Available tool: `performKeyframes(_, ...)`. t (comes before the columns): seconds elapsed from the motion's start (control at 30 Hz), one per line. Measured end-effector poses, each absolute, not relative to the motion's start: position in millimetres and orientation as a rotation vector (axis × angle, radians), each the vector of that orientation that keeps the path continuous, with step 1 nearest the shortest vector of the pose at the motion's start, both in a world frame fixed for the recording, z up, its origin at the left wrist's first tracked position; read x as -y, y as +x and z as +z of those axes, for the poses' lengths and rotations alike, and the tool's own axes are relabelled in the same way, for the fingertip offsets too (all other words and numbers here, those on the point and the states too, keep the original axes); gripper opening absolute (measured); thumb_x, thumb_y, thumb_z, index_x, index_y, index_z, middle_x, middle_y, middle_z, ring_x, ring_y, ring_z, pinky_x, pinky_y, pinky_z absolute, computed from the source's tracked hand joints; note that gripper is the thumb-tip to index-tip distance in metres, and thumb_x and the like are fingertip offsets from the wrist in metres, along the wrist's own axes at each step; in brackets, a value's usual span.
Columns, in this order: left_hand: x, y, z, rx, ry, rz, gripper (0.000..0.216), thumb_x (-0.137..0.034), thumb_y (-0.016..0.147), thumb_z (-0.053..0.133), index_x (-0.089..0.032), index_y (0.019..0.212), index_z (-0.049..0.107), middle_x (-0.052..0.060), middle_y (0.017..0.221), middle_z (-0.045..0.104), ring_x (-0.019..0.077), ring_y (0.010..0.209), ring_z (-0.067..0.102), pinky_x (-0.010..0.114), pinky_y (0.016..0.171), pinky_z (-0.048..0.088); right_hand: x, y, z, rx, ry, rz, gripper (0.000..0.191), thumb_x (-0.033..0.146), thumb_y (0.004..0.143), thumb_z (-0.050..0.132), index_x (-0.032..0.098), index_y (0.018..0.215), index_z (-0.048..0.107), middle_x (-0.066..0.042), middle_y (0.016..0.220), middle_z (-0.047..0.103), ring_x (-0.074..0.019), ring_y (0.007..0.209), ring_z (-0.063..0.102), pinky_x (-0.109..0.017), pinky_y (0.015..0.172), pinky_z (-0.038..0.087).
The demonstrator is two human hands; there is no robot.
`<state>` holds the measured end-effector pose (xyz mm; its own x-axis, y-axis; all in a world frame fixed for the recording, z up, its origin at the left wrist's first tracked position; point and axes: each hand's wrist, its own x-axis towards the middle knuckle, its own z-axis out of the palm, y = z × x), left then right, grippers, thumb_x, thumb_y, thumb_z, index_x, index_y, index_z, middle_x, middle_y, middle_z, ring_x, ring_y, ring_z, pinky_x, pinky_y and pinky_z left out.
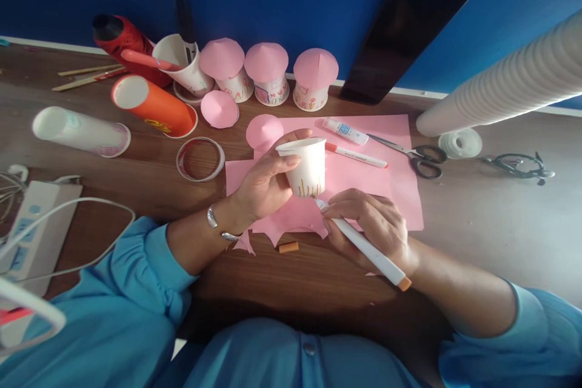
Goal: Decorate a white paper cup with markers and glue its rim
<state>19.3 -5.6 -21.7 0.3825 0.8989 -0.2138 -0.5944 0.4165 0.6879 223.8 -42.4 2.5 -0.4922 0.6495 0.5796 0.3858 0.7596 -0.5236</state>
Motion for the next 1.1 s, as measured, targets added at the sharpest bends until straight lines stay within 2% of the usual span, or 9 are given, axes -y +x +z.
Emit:
performKeyframes(0.17,5.6,18.7,-23.6,-0.651,0.548,1.038,0.049,-0.039,0.083,0.081,-0.024,0.127,0.068,0.009,0.124,0.078,0.0266,0.103,0.074,0.036,0.077,0.059,42.3,225.0,4.6,2.145,-0.711,0.459,0.02,0.003,0.094,0.064,0.02,0.104,0.06,0.0,0.075,0.072,-0.0152,0.065,0.075,-0.025,0.056,0.062)
performKeyframes(0.37,5.0,18.3,-22.8,-0.662,0.508,1.043,0.051,-0.042,0.081,0.083,-0.023,0.127,0.07,0.011,0.122,0.079,0.0347,0.116,0.074,0.046,0.094,0.059,42.1,231.1,9.4,2.079,-0.645,0.486,0.03,0.003,0.09,0.062,0.022,0.113,0.061,-0.001,0.077,0.073,-0.018,0.065,0.075,-0.028,0.053,0.063)
performKeyframes(0.57,5.5,17.4,-23.9,-0.657,0.427,1.1,0.058,-0.048,0.078,0.092,-0.023,0.127,0.073,0.009,0.128,0.078,0.0293,0.115,0.076,0.044,0.102,0.06,41.7,232.3,10.3,2.068,-0.733,0.489,0.027,0.006,0.093,0.063,0.025,0.111,0.06,0.0,0.079,0.072,-0.0179,0.067,0.076,-0.028,0.053,0.062)
performKeyframes(0.67,7.0,17.7,-26.1,-0.679,0.448,1.109,0.064,-0.056,0.078,0.092,-0.025,0.129,0.072,0.01,0.134,0.077,0.0308,0.119,0.075,0.046,0.106,0.06,41.2,231.5,8.9,2.076,-0.734,0.477,0.024,0.006,0.094,0.063,0.024,0.11,0.06,0.0,0.079,0.072,-0.0171,0.068,0.077,-0.026,0.055,0.063)
performKeyframes(0.83,7.9,18.3,-25.5,-0.691,0.465,1.102,0.07,-0.057,0.076,0.093,-0.026,0.135,0.069,0.01,0.14,0.076,0.0306,0.12,0.075,0.043,0.101,0.061,38.8,229.3,5.0,2.067,-0.707,0.469,0.02,0.007,0.097,0.063,0.022,0.109,0.06,-0.002,0.081,0.072,-0.0162,0.069,0.076,-0.026,0.058,0.064)
performKeyframes(0.97,6.7,17.7,-22.3,-0.696,0.448,1.089,0.07,-0.047,0.076,0.094,-0.025,0.138,0.069,0.009,0.125,0.08,0.0286,0.115,0.076,0.038,0.096,0.062,38.1,228.5,3.9,2.06,-0.695,0.475,0.021,0.007,0.097,0.063,0.022,0.11,0.06,-0.002,0.081,0.072,-0.0163,0.069,0.076,-0.026,0.057,0.064)
performKeyframes(1.1,5.3,15.9,-22.3,-0.703,0.426,1.083,0.077,-0.048,0.074,0.094,-0.024,0.143,0.068,0.007,0.112,0.083,0.0273,0.106,0.078,0.035,0.089,0.063,39.0,228.7,5.2,2.043,-0.711,0.47,0.025,0.005,0.095,0.064,0.023,0.111,0.06,-0.001,0.081,0.073,-0.0164,0.068,0.076,-0.025,0.057,0.063)
